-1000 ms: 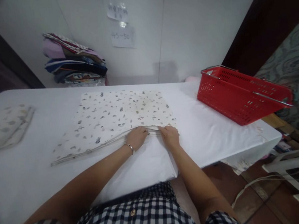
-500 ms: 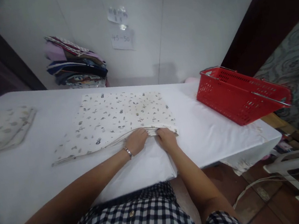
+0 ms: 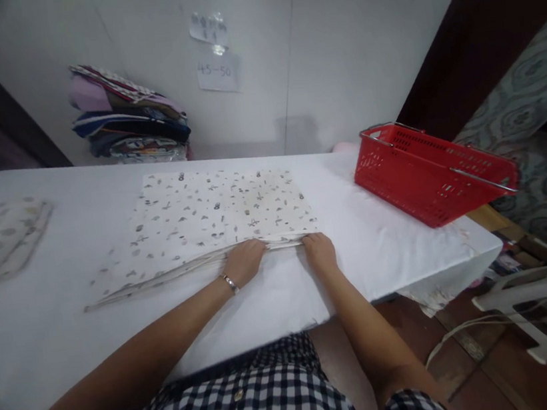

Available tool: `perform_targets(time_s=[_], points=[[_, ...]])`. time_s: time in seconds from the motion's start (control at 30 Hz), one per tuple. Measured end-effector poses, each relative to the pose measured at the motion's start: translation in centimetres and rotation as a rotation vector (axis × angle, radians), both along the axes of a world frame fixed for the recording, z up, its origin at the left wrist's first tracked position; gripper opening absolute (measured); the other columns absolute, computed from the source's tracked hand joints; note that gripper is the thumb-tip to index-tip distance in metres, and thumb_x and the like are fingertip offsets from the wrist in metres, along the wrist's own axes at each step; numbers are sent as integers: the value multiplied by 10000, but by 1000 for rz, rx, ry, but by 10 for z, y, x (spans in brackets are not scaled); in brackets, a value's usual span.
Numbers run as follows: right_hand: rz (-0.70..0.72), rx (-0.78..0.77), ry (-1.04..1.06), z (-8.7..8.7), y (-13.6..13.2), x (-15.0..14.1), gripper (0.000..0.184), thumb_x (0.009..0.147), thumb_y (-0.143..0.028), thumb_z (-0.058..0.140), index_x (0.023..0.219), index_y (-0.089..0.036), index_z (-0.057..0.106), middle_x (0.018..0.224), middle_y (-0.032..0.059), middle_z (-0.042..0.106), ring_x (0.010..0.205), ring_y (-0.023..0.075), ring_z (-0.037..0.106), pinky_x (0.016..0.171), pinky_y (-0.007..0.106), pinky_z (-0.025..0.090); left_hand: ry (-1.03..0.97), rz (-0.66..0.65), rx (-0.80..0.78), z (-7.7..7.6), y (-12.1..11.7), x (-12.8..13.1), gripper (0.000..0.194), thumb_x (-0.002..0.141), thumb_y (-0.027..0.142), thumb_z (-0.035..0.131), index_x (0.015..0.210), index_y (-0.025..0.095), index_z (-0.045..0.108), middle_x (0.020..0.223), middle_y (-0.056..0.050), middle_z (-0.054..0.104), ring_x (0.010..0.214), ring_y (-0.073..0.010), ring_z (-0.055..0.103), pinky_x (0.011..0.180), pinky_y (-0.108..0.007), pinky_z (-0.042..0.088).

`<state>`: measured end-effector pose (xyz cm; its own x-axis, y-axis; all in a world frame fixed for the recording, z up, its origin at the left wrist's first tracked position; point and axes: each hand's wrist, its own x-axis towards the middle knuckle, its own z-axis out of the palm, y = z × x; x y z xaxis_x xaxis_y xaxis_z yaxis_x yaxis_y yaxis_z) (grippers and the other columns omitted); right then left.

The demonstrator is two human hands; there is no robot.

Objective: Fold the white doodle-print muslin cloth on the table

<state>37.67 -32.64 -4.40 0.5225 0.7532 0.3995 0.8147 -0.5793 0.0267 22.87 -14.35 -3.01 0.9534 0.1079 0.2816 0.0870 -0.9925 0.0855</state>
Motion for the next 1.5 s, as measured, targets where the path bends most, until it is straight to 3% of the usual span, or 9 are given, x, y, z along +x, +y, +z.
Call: perform_targets(time_s=[0.43,0.73,0.9,1.07,1.27,1.5], points=[[35,40,35,-2,-37,-5,253,898,-183,453,1001,-264,669,1059,17,687,911,186,607,717,279,472,31,-82,20,-6,2,2,182,871,85,438,908,157,601,934,-93,637,924,-222,575,788,-349,433],[106,103,44,-7,-51,-5,295,909,-211,432,1051,-268,684,1103,6,691,977,184,644,788,297,537,100,-44,16,-1,2,3,222,899,107,394,974,152,598,958,-83,659,928,-212,587,818,-340,432],[141,90,74,-10,-53,-4,309,910,-212,425,1057,-260,692,1120,16,688,995,197,647,818,331,549,115,-73,37,2,-1,4,189,877,100,429,907,158,606,923,-83,655,917,-219,581,793,-342,424],[130,163,160,-14,-52,-4,294,900,-227,447,1053,-257,696,1137,20,682,1029,201,637,873,351,534,95,-139,52,4,-12,7,198,907,266,477,1039,167,586,1010,-81,637,963,-235,555,797,-357,416],[104,311,289,-11,-49,-7,278,892,-247,452,1025,-267,695,1100,11,691,1024,202,636,864,346,528,97,-229,80,6,-37,30,265,895,98,412,1094,179,567,1020,-75,622,980,-214,541,801,-341,402],[116,413,420,-8,-49,-6,263,879,-264,443,996,-256,679,1023,27,694,952,187,631,835,322,503,150,-261,47,12,-66,66,215,899,109,435,1021,152,607,1008,-90,634,989,-217,557,780,-330,419]])
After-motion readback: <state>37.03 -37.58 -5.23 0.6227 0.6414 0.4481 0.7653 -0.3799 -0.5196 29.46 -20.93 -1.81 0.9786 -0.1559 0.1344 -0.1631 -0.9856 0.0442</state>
